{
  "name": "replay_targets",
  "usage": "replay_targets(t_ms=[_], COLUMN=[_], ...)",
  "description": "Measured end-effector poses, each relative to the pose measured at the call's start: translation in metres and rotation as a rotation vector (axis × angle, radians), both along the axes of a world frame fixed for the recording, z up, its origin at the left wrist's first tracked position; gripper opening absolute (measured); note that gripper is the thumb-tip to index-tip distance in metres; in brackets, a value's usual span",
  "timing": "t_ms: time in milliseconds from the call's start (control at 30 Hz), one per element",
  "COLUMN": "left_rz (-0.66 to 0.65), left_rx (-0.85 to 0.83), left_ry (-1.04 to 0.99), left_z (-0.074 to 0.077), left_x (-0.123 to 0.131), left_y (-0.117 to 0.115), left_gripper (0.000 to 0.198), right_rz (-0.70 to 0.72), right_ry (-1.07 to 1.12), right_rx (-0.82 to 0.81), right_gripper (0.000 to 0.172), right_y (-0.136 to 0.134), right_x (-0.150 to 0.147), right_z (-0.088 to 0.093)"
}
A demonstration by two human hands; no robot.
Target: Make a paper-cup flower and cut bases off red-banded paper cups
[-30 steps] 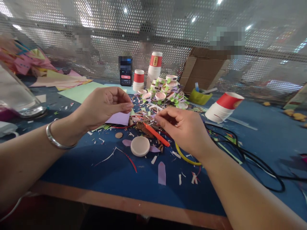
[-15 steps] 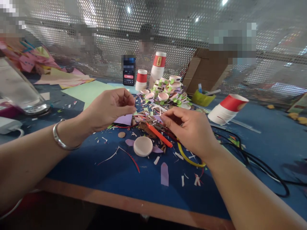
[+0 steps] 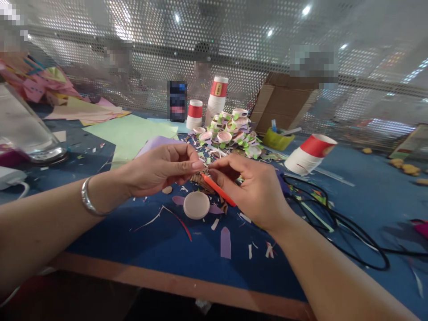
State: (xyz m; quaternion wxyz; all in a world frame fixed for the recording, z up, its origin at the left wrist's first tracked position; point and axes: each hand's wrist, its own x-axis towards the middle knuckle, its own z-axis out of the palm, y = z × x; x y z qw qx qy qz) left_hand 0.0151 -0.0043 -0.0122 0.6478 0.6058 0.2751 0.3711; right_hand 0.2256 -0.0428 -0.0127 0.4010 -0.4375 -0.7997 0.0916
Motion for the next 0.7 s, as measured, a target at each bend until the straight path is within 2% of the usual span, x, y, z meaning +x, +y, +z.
replay_targets(t_ms=[133,400,700], left_rz=[-0.03,-0.058,-0.129], left_rx=[-0.004,-0.009,-0.12], left_ry=[0.063,0.038,-0.143], left_z=[0.0,0.003,0.002], left_x=[0.002,0.003,0.006], left_y=[-0.003,-0.005,-0.01], left_gripper=[0.032,0.025,0.035], right_rz=[0.062,0.045,0.052], right_ry=[0.077,0.165,0.296], right_rx=[0.081,0.095,0.093], right_gripper=[0.007,0.009,0.004], right_y=[-0.006,-0.009,-0.02], right_x=[-0.004,-0.007,-0.016], right_z=[-0.001,-0.003,0.001])
